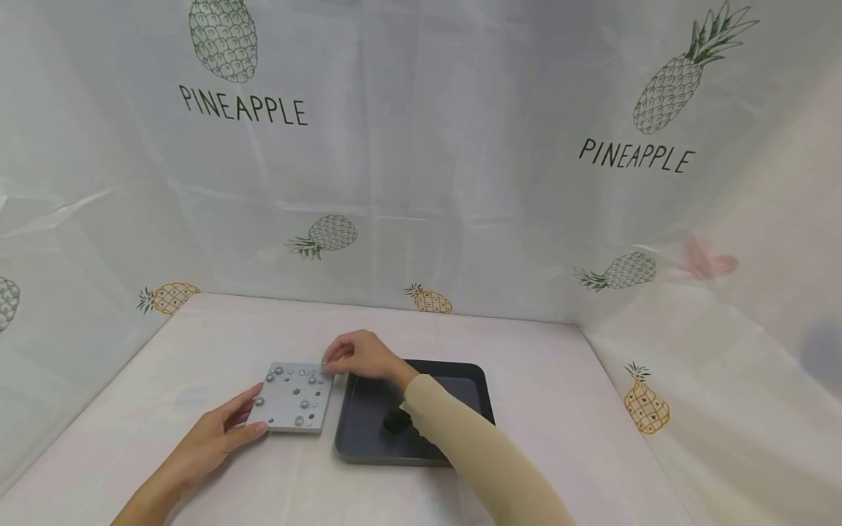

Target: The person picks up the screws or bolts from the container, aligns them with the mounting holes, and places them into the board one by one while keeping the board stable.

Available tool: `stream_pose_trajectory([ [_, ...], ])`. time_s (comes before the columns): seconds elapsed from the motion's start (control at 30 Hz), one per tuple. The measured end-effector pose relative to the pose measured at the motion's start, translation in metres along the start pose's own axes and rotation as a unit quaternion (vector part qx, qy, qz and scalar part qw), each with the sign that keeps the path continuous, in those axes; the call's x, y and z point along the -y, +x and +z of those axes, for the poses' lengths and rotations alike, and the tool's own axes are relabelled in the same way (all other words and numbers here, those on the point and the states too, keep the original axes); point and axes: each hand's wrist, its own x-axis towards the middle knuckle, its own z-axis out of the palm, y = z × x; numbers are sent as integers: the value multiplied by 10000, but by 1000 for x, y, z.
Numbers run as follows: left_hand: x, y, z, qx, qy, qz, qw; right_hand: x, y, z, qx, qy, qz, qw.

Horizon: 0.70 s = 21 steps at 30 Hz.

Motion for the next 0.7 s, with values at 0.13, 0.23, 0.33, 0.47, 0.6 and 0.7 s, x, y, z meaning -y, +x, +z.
stream_pose_trajectory([
  [0.13,0,0,0,0,-10,-30,10000,0,-2,3,-100,-57,30,9999],
  [0.23,0,0,0,-5,-4,-25,10000,-1,-2,5,-189,-68,77,9998],
  [0.33,-1,0,0,-5,-8,-8,10000,-1,-2,7,-224,-92,102,9997],
  [0.47,0,0,0,2,-45,1,10000,-1,-2,8,-218,-127,101,9996],
  [0.6,0,0,0,-2,-61,-27,10000,-2,-1,9,-180,-106,114,9997],
  [0.7,-1,0,0,-6,-58,-47,10000,-1,-2,8,-141,-126,104,9998],
])
